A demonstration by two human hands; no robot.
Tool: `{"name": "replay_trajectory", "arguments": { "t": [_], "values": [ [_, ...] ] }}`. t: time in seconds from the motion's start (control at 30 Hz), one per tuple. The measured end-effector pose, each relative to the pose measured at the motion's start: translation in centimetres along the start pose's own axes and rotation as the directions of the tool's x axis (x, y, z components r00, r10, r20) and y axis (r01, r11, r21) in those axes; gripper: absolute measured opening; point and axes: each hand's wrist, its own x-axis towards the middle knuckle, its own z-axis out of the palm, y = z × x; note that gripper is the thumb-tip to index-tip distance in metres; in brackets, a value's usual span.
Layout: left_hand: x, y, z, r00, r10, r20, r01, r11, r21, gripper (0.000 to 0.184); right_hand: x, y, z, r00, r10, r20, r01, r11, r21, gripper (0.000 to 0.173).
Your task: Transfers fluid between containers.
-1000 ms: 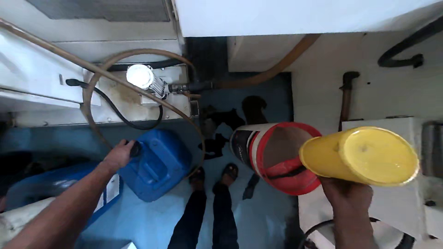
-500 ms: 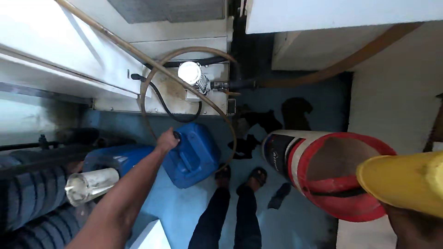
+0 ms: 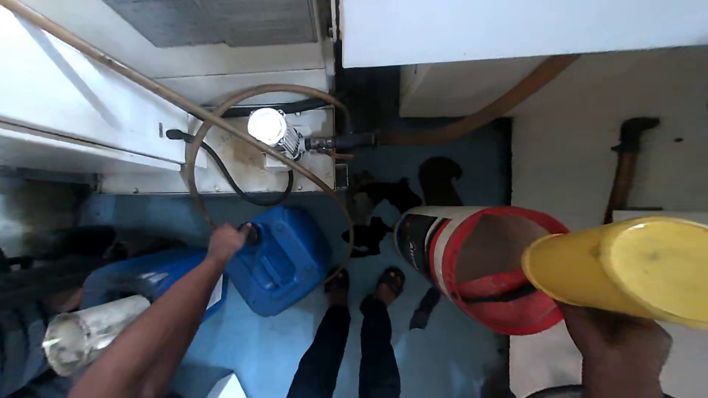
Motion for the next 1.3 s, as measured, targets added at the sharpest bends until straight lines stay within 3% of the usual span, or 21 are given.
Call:
{"name": "replay_trajectory", "arguments": {
  "t": [0.07,0.1,0.13,0.17,0.2,0.23,0.3,0.37,0.47,0.53,0.6,0.67,0.73,0.8,0.93,1.0,1.07,1.1,1.17,1.23,1.3],
  "values": [
    [-2.5,1.8,-0.6,0.999,-0.034,-0.01,0.035,0.998,0.047,0.063,-0.1,0.0,-0.2,1.0,0.007,0.029,-0.007,1.0,0.0,0.047],
    [-3.7,3.6,-4.5,0.936,-0.077,0.343,0.054,0.996,0.075,0.055,-0.1,0.0,-0.3,0.999,0.015,0.044,-0.016,1.0,0.003,0.047],
    [-3.7,4.3,-5.9,0.878,-0.04,0.477,-0.027,0.991,0.132,0.049,-0.2,0.0,-0.3,0.998,0.022,0.056,-0.023,1.0,0.011,0.047],
    [-3.1,3.2,-5.0,0.894,0.105,0.435,-0.181,0.974,0.138,0.048,-0.2,0.1,-0.4,0.997,0.026,0.067,-0.027,0.999,0.02,0.047],
    [-1.2,0.8,-2.0,0.912,0.345,0.222,-0.371,0.924,0.089,0.044,-0.2,0.2,-0.4,0.997,0.022,0.073,-0.024,0.999,0.029,0.046],
    [0.9,-0.1,-0.5,0.877,0.445,0.184,-0.465,0.881,0.087,0.047,0.0,0.2,-0.5,0.997,0.017,0.075,-0.02,0.999,0.037,0.046],
    [2.0,0.3,-0.4,0.9,0.383,0.207,-0.4,0.915,0.047,0.055,-0.1,0.2,-0.6,0.998,0.018,0.053,-0.019,1.0,0.015,0.047],
    [1.4,1.1,-0.7,0.975,0.188,0.121,-0.188,0.982,-0.013,0.057,0.0,0.4,-0.7,0.999,0.021,0.03,-0.021,1.0,0.001,0.047],
    [0.4,1.7,0.3,0.995,-0.031,0.091,0.029,0.999,0.018,0.074,0.6,0.4,-1.4,0.998,0.018,0.056,-0.016,1.0,-0.022,0.047],
    [0.3,1.9,1.1,0.993,0.003,0.115,-0.013,0.996,0.091,0.064,0.8,0.4,-2.1,0.995,0.013,0.096,-0.013,1.0,-0.005,0.047],
    [0.9,1.4,1.6,0.973,0.182,0.14,-0.201,0.97,0.137,0.056,0.9,0.3,-2.4,0.994,0.023,0.103,-0.026,0.999,0.029,0.048],
    [1.4,0.3,1.0,0.943,0.311,0.12,-0.317,0.948,0.036,0.043,1.2,0.2,-2.4,0.996,0.02,0.089,-0.023,0.999,0.029,0.048],
    [1.0,-0.8,-0.8,0.954,0.3,-0.002,-0.299,0.951,-0.083,0.032,1.4,0.2,-2.6,0.997,0.014,0.078,-0.015,1.0,0.022,0.048],
    [0.8,-1.5,-1.9,0.983,0.171,-0.065,-0.178,0.975,-0.131,0.034,1.5,0.3,-2.7,0.998,0.006,0.068,-0.006,1.0,0.013,0.046],
    [1.0,-1.3,-0.4,0.983,-0.069,0.171,0.092,0.987,-0.13,0.069,1.5,0.8,-1.9,0.995,0.019,0.096,-0.018,1.0,-0.003,0.044],
    [0.8,-0.1,1.3,0.978,-0.104,0.18,0.129,0.983,-0.132,0.074,1.0,1.1,-1.2,0.995,0.023,0.102,-0.022,1.0,-0.012,0.045],
    [-0.9,1.5,1.2,0.992,-0.025,0.122,0.037,0.994,-0.101,0.062,0.7,1.3,-0.4,0.996,0.028,0.09,-0.025,0.999,-0.026,0.048],
    [-2.6,2.6,-0.7,0.983,0.038,0.181,-0.03,0.999,-0.045,0.054,0.5,1.3,0.1,0.997,0.028,0.077,-0.026,0.999,-0.03,0.048],
    [-4.7,6.1,-6.0,0.885,0.079,0.458,-0.149,0.982,0.117,0.055,0.0,1.2,1.2,0.999,0.027,0.038,-0.026,0.999,-0.021,0.047],
    [-3.8,4.8,-4.6,0.919,0.222,0.327,-0.258,0.964,0.07,0.048,-0.1,0.9,1.5,1.0,0.008,0.002,-0.008,1.0,-0.017,0.045],
    [-0.8,1.0,0.5,0.967,0.257,0.001,-0.256,0.965,-0.053,0.049,-0.1,0.7,1.6,0.999,-0.008,-0.041,0.007,1.0,-0.019,0.041]
  ]
}}
